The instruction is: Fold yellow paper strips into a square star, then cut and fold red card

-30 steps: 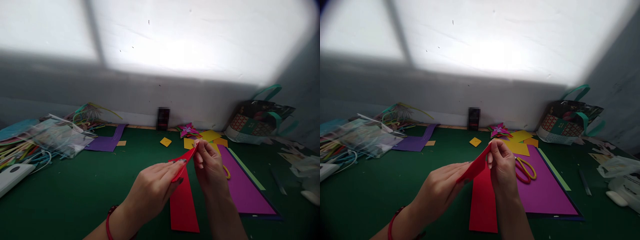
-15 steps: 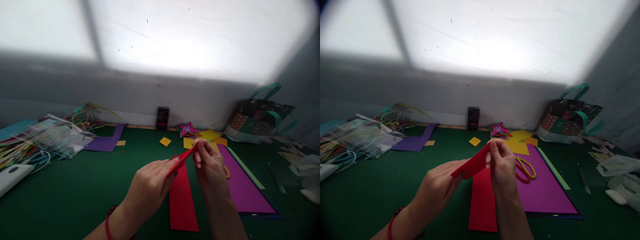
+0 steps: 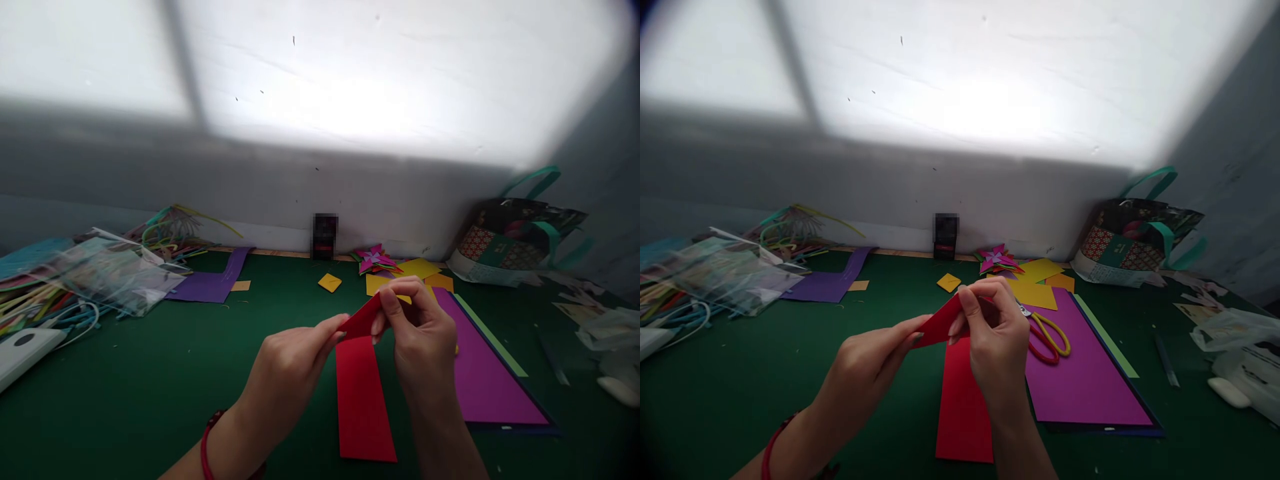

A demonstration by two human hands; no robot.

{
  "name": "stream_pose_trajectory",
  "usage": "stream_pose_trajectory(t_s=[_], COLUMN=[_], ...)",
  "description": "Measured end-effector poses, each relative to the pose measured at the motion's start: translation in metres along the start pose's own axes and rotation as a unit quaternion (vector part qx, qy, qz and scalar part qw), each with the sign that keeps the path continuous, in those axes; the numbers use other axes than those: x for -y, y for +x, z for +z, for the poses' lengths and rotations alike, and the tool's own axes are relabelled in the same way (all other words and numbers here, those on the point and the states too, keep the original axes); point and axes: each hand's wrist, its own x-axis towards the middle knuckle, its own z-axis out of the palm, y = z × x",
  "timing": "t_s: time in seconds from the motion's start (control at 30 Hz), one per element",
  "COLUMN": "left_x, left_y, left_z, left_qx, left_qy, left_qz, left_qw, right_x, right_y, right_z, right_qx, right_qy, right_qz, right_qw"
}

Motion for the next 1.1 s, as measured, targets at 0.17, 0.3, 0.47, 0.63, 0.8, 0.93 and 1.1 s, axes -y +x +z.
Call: stream_pose_trajectory(t_s=[0.17,0.3,0.47,0.63,0.8,0.93,1.1], left_x=[-0.001,-0.003,-0.002,-0.001,0.004,0.01,0.008], left_y=[0.003,0.007,0.005,0.004,0.001,-0.001,0.0], left_z=[-0.003,-0.006,-0.003,-0.003,0.001,0.005,0.008], left_qx=[0.03,0.064,0.092,0.064,0.011,0.011,0.014], left_qy=[-0.023,-0.067,-0.049,-0.041,-0.014,0.005,-0.025], left_qz=[-0.002,-0.018,-0.024,0.008,-0.021,-0.054,-0.039], left_qw=[0.999,0.996,0.994,0.997,1.0,0.998,0.999], right_x=[-0.002,-0.014,-0.028,-0.028,-0.028,-0.03,-0.031], right_y=[-0.001,0.006,0.018,0.025,0.028,0.029,0.029], right_z=[-0.004,-0.012,-0.024,-0.033,-0.037,-0.038,-0.036], right_qx=[0.0,0.007,-0.02,-0.06,-0.067,-0.067,-0.076], right_qy=[0.03,0.117,0.185,0.219,0.223,0.234,0.264], right_qz=[0.036,0.112,0.176,0.177,0.171,0.168,0.185], right_qw=[0.999,0.987,0.967,0.958,0.957,0.955,0.944])
